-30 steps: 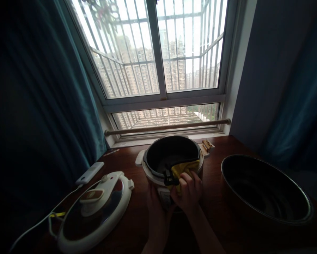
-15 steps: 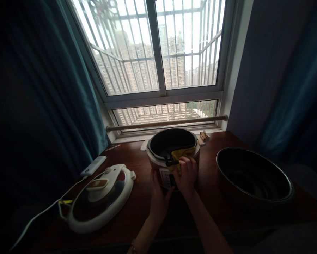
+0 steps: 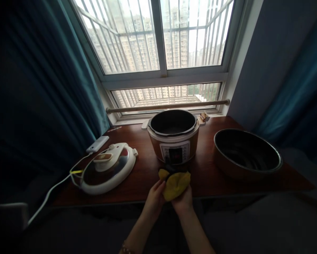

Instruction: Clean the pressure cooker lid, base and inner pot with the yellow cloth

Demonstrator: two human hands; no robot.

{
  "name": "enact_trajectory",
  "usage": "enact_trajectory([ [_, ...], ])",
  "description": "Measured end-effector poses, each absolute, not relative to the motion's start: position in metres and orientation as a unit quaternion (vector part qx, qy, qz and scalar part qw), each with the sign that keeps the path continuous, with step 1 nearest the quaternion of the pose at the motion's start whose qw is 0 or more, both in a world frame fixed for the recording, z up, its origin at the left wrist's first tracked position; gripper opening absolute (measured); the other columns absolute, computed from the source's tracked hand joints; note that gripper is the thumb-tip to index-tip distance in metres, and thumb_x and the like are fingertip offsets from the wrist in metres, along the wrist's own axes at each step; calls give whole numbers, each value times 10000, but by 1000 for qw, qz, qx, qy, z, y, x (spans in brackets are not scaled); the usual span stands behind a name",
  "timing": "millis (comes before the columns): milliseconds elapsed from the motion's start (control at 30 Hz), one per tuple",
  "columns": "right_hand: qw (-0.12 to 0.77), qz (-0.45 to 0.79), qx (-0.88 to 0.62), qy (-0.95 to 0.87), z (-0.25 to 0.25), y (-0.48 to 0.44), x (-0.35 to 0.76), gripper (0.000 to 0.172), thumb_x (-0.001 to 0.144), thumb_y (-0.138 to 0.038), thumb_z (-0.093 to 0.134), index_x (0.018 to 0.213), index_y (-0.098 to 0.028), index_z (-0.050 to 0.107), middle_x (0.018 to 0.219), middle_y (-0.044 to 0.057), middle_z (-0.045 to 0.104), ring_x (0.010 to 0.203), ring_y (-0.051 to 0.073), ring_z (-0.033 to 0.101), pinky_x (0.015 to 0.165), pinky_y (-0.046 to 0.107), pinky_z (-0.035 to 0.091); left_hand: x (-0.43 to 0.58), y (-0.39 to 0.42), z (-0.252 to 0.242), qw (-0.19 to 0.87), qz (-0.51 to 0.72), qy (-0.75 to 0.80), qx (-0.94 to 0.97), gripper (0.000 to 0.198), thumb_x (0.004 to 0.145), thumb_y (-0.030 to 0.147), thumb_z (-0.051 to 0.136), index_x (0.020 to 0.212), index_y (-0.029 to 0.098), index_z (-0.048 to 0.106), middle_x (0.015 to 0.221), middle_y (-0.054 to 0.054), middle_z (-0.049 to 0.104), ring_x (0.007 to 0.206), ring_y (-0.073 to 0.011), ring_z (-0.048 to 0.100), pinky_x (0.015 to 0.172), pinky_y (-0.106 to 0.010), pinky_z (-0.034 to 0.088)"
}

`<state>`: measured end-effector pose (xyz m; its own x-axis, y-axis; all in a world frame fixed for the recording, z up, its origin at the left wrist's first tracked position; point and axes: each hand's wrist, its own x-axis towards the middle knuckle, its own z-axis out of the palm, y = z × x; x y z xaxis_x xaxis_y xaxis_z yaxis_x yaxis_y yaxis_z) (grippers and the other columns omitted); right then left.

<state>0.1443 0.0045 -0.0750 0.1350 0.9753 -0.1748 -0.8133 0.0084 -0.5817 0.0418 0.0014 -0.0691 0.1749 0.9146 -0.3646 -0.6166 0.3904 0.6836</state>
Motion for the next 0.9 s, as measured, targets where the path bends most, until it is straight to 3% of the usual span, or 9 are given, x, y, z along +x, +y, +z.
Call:
enact_trajectory([
  [133, 623, 739, -249, -55, -79, -5, 143, 336, 694, -511, 609, 799, -197, 666, 965, 56, 682, 989, 254, 611, 885, 458, 451, 31, -5, -86, 735, 543, 384, 134, 292, 706, 237, 703, 978, 166, 627, 1008, -80, 677, 876, -216, 662, 752, -328, 533],
  [367, 582, 744, -317, -85, -91, -9, 140, 592, 768, -686, 400, 1039, -189, 576, 1101, 107, 621, 975, 262, 607, 782, 461, 485, 9, 0, -97, 680, 633, 370, 18, 155, 724, 78, 637, 863, 145, 620, 845, -43, 696, 781, -163, 668, 741, -312, 540],
  [467, 625, 613, -454, -167, -90, -14, 130, 613, 743, -651, 482, 1156, -197, 491, 1216, 121, 540, 1040, 255, 573, 833, 445, 472, 1, 1, -91, 656, 667, 352, -9, 131, 751, 46, 595, 825, 154, 604, 791, -12, 693, 725, -142, 664, 728, -337, 549],
  [600, 625, 362, -531, -442, -84, -23, 111, 682, 569, -408, 759, 1175, -200, 524, 1256, 95, 511, 1174, 254, 458, 1002, 429, 355, -1, -2, -81, 642, 679, 356, -1, 129, 744, 52, 606, 824, 153, 606, 791, -15, 693, 686, -150, 667, 709, -358, 557],
  [667, 607, 336, -522, -497, -83, -25, 106, 538, 597, -333, 744, 1091, -187, 589, 1164, 91, 576, 1116, 250, 499, 985, 427, 373, 0, -3, -78, 636, 683, 359, 13, 133, 730, 74, 633, 844, 142, 619, 814, -35, 698, 699, -153, 671, 695, -321, 557],
  [767, 637, 412, -522, -390, -88, -20, 107, 255, 690, -300, 657, 906, -166, 635, 951, 65, 651, 917, 212, 600, 860, 380, 467, 0, -3, -76, 637, 681, 360, 40, 174, 700, 107, 675, 866, 139, 633, 846, -45, 704, 731, -169, 675, 663, -301, 555],
  [900, 709, 554, -421, -116, -100, -9, 121, 193, 654, -256, 668, 825, -188, 609, 841, 8, 671, 815, 173, 632, 762, 340, 516, -8, -3, -77, 618, 669, 402, 96, 283, 637, 139, 735, 896, 157, 621, 881, -33, 693, 784, -183, 668, 651, -301, 550],
])
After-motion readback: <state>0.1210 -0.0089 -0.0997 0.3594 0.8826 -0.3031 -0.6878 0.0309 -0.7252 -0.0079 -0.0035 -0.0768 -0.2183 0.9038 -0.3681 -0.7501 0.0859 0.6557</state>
